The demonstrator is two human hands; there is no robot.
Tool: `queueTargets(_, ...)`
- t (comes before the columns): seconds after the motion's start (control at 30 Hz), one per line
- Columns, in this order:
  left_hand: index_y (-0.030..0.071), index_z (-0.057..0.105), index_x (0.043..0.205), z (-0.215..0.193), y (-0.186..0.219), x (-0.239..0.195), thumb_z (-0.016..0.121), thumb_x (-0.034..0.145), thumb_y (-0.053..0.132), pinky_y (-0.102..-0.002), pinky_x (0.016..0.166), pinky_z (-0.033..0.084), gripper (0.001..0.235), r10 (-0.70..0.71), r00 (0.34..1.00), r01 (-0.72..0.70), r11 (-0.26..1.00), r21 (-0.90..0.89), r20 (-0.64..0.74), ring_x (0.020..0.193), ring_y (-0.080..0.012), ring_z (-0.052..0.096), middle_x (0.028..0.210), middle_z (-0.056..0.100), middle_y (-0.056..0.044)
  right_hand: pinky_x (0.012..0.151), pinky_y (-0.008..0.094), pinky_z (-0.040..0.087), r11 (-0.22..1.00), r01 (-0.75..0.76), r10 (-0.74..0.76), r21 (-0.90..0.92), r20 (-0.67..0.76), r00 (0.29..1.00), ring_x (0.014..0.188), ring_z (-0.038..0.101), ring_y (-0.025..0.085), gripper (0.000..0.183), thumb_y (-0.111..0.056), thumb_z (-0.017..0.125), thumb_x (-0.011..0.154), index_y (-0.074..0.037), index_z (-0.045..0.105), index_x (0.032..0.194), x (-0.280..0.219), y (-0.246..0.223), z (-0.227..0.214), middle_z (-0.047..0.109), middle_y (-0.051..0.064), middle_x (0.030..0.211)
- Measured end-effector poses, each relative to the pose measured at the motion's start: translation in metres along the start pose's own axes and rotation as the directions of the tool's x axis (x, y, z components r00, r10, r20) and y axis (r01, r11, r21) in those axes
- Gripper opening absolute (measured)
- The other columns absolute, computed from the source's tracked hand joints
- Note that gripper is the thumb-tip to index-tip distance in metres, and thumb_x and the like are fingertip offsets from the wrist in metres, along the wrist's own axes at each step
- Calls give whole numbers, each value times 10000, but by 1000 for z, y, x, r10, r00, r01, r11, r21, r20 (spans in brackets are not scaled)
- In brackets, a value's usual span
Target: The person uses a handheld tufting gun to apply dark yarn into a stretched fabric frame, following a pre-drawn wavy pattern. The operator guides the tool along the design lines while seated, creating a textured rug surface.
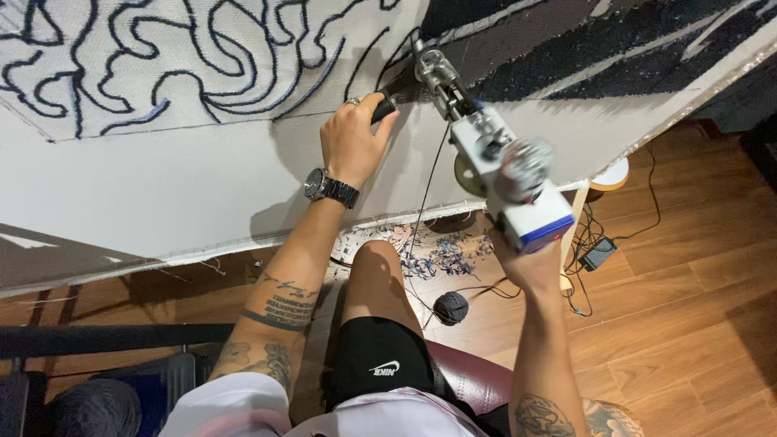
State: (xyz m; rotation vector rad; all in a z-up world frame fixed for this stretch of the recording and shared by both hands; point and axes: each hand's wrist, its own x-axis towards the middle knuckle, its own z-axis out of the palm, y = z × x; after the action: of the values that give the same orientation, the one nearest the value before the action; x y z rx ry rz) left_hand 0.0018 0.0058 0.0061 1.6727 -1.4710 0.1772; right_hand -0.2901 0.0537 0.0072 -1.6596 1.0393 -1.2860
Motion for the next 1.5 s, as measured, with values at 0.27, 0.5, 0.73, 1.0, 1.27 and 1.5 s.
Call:
queueTargets(0.27, 139, 720, 1182, -6, 1, 0, 705, 993, 404, -539, 769, 592, 326, 42, 999, -43, 997, 61, 8, 890, -388, 758, 875, 741, -145, 580, 383, 481, 989, -143, 143, 36, -17, 990, 507, 535, 214, 149, 0, 649, 740, 28, 699, 878, -14, -17, 13, 544, 108, 584)
queueTargets(0.5, 129, 711, 1194, -10, -3, 5, 697, 999, 395, -563, 772, 588, 331, 46, 998, -48, 997, 59, 34, 904, -411, 753, 877, 739, -160, 585, 369, 484, 997, -66, 66, -35, -1, 998, 433, 514, 179, 184, 57, 607, 687, -1, 753, 783, -13, -24, 18, 583, 92, 525)
queueTargets(0.73, 122, 718, 1196, -20, -2, 8, 695, 1004, 380, -553, 772, 589, 323, 56, 997, -59, 997, 51, 52, 923, -391, 754, 896, 741, -150, 589, 286, 422, 996, -60, 60, -59, 4, 998, 417, 514, 174, 304, 49, 579, 691, 1, 767, 924, -13, -14, 19, 535, 62, 467)
queueTargets(1.0, 127, 725, 1198, -22, -3, 11, 703, 998, 374, -550, 766, 592, 318, 75, 997, -76, 995, 68, 21, 922, -385, 752, 896, 742, -146, 618, 294, 423, 997, -43, 44, -70, 7, 999, 426, 535, 184, 282, 21, 604, 685, -28, 758, 916, -10, -17, 18, 552, 57, 477)
queueTargets(1.27, 147, 723, 1206, -21, -3, 17, 706, 990, 409, -561, 758, 593, 340, 102, 995, -102, 990, 99, 2, 925, -385, 749, 903, 740, -135, 647, 289, 446, 997, 57, -56, -54, 29, 998, 438, 566, 181, 278, 39, 587, 697, -44, 771, 889, -3, -13, 15, 576, 67, 482)
queueTargets(1.5, 148, 726, 1206, -17, -5, 25, 697, 997, 436, -548, 755, 591, 357, 108, 994, -103, 989, 107, -33, 920, -374, 752, 915, 744, -113, 671, 290, 461, 996, 75, -74, -41, 40, 996, 432, 560, 175, 218, 32, 584, 730, -45, 763, 829, 3, -18, 14, 579, 55, 481)
